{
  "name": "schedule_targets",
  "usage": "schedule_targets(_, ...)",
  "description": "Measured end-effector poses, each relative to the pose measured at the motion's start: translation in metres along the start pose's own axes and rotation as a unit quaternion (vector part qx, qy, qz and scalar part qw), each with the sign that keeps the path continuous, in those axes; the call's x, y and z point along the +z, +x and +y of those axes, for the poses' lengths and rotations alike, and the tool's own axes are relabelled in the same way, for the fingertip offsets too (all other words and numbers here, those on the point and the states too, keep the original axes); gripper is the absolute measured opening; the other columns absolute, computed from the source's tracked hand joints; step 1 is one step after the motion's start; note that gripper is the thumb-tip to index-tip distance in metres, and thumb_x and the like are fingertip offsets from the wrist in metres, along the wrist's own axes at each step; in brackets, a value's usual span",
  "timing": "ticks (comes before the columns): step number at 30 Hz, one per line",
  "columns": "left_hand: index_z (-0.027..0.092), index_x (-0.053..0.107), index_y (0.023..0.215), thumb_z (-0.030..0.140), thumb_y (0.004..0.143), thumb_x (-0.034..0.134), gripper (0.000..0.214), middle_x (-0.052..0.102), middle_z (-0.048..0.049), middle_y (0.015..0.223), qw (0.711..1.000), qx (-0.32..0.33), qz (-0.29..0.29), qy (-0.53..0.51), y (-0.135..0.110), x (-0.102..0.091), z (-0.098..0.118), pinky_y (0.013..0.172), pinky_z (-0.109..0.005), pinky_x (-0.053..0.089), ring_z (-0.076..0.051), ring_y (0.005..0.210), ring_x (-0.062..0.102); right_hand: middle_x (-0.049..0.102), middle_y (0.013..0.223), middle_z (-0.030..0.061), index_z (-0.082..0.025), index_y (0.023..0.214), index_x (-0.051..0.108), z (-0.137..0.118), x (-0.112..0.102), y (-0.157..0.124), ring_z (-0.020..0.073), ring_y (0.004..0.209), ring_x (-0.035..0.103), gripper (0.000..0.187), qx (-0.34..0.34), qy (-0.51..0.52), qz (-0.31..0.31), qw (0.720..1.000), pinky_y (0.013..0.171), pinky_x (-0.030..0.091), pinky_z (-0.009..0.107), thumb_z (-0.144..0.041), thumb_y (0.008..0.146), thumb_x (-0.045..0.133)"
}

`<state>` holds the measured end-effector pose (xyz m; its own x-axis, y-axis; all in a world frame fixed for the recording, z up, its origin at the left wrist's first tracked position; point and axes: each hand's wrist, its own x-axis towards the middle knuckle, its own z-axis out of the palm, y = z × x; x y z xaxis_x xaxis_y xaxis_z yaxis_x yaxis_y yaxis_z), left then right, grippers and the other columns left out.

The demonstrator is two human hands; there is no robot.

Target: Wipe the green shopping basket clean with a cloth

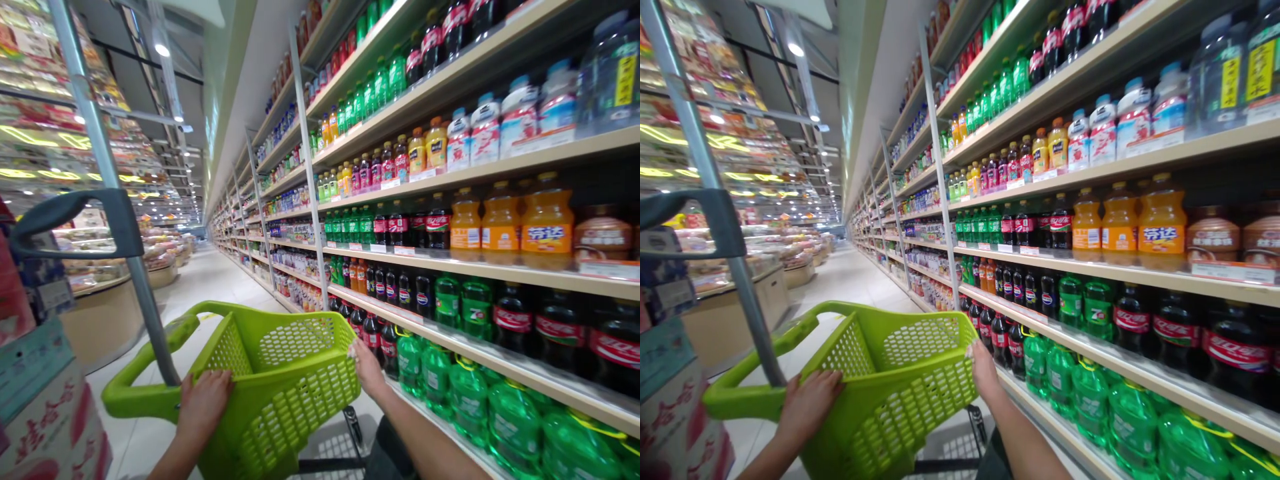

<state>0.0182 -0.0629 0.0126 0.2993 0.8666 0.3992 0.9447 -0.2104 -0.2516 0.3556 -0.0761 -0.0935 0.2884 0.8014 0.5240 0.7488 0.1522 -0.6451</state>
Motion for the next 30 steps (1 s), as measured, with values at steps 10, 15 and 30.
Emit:
schedule_targets(10, 0.020, 0.060, 0.083, 0.021, 0.083, 0.028, 0.032, 0.066, -0.0064, 0.089, 1.000, 0.008, 0.001, -0.016, -0.003, 0.002, 0.002, 0.092, -0.047, 0.019, -0.023, 0.093, 0.054, 0.062, 0.105, 0.0005, -0.027, 0.099, 0.060, -0.076, 0.037, 0.000, 0.0218, 0.119, 0.038, 0.035, -0.064, -0.091, -0.125, 0.986, 0.101, 0.014, 0.046, -0.008, 0.075, 0.044)
schedule_targets(15, 0.020, 0.060, 0.081, 0.020, 0.082, 0.028, 0.032, 0.066, -0.0062, 0.089, 0.999, 0.003, -0.002, -0.040, -0.005, 0.004, 0.001, 0.091, -0.046, 0.020, -0.023, 0.093, 0.054, 0.059, 0.108, 0.0141, -0.017, 0.093, 0.063, -0.011, -0.018, 0.014, 0.0282, 0.111, 0.044, 0.030, 0.107, -0.168, -0.046, 0.979, 0.089, 0.030, 0.046, -0.014, 0.081, 0.035)
schedule_targets(30, 0.019, 0.061, 0.083, 0.017, 0.082, 0.028, 0.033, 0.066, -0.0077, 0.091, 0.999, 0.004, -0.007, -0.050, -0.007, 0.001, -0.004, 0.093, -0.048, 0.022, -0.023, 0.093, 0.055, 0.064, 0.093, 0.0007, -0.022, 0.087, 0.064, -0.086, 0.044, 0.009, 0.0172, 0.096, 0.052, 0.028, -0.065, -0.068, -0.134, 0.987, 0.084, 0.034, 0.026, -0.008, 0.070, 0.047)
